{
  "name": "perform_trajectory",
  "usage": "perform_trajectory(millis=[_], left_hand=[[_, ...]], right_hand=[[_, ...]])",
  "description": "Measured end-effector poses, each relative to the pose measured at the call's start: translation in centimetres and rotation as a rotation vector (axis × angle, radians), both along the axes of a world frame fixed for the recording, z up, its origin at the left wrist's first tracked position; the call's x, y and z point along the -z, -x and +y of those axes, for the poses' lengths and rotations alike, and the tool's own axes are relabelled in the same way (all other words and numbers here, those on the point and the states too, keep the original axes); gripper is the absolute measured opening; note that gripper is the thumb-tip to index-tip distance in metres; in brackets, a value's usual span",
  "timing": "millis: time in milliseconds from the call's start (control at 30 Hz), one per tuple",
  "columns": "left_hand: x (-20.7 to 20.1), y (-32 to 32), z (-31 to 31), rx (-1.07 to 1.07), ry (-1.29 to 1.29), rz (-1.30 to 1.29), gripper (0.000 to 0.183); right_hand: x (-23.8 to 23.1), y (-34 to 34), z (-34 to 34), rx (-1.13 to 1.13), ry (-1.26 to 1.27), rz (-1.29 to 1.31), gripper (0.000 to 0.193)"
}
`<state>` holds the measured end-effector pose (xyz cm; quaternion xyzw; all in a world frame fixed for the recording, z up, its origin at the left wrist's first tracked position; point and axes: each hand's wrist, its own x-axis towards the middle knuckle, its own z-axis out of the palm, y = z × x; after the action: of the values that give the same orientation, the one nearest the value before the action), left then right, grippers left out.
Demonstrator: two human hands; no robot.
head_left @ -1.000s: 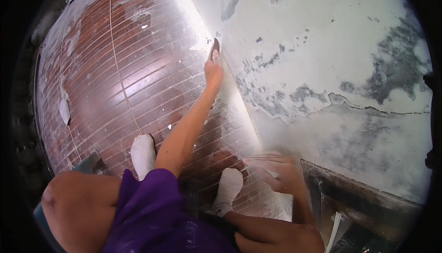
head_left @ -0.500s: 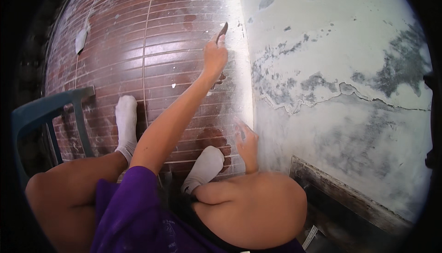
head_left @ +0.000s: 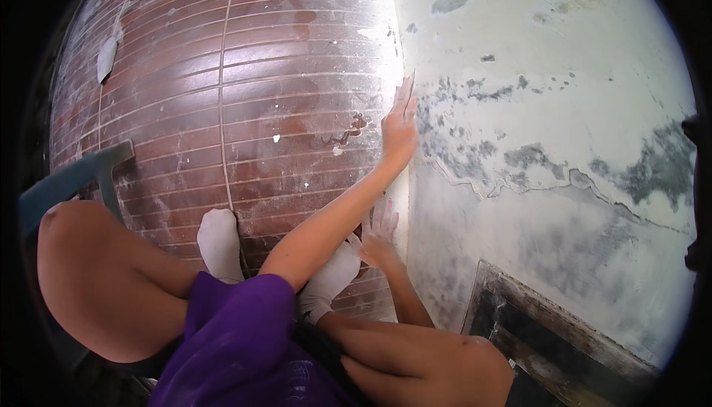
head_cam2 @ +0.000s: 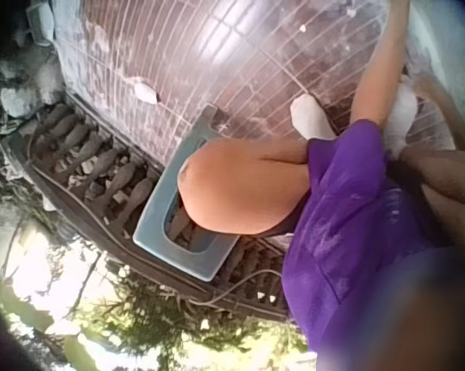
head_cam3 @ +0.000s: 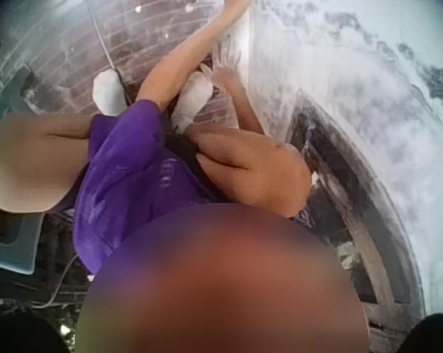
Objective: The person sands a section of an exterior wall using a sanding block. They work on a lower area of the wall while seated, then stand to sand a higher section near a window frame.
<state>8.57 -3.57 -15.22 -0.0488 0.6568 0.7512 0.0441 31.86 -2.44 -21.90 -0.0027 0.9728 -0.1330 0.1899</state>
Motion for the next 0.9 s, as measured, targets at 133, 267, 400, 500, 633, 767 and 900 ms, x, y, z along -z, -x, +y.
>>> perform_trajectory(millis=[133, 267, 400, 500, 633, 767, 900], left_hand=[[0.4, 6.1, 3.2, 0.113, -0.137, -0.010, 0.052], [1.3, 13.1, 5.5, 0.066, -0.080, 0.058, 0.056], [3.4, 15.1, 5.4, 0.079, -0.064, 0.071, 0.057], [3.0, 8.7, 4.9, 0.217, -0.143, -0.031, 0.056], [0.9, -3.2, 3.2, 0.298, -0.143, 0.006, 0.056], [1.7, -0.4, 4.3, 0.186, -0.043, 0.084, 0.056], [4.3, 11.6, 5.2, 0.149, -0.116, 0.083, 0.055]], right_hand=[[-0.1, 0.2, 0.0, 0.017, -0.007, -0.063, 0.086], [-0.4, 0.2, 0.3, -0.024, 0.003, -0.089, 0.086], [-0.2, -0.2, 0.3, 0.021, 0.012, -0.156, 0.084], [-0.1, -0.5, 0.5, 0.012, 0.002, -0.162, 0.082], [-0.2, -0.3, 1.8, -0.235, 0.051, -0.259, 0.081], [-0.3, -0.4, 1.5, -0.095, 0.045, -0.249, 0.083], [-0.2, -0.4, 0.5, -0.014, 0.040, -0.099, 0.085]])
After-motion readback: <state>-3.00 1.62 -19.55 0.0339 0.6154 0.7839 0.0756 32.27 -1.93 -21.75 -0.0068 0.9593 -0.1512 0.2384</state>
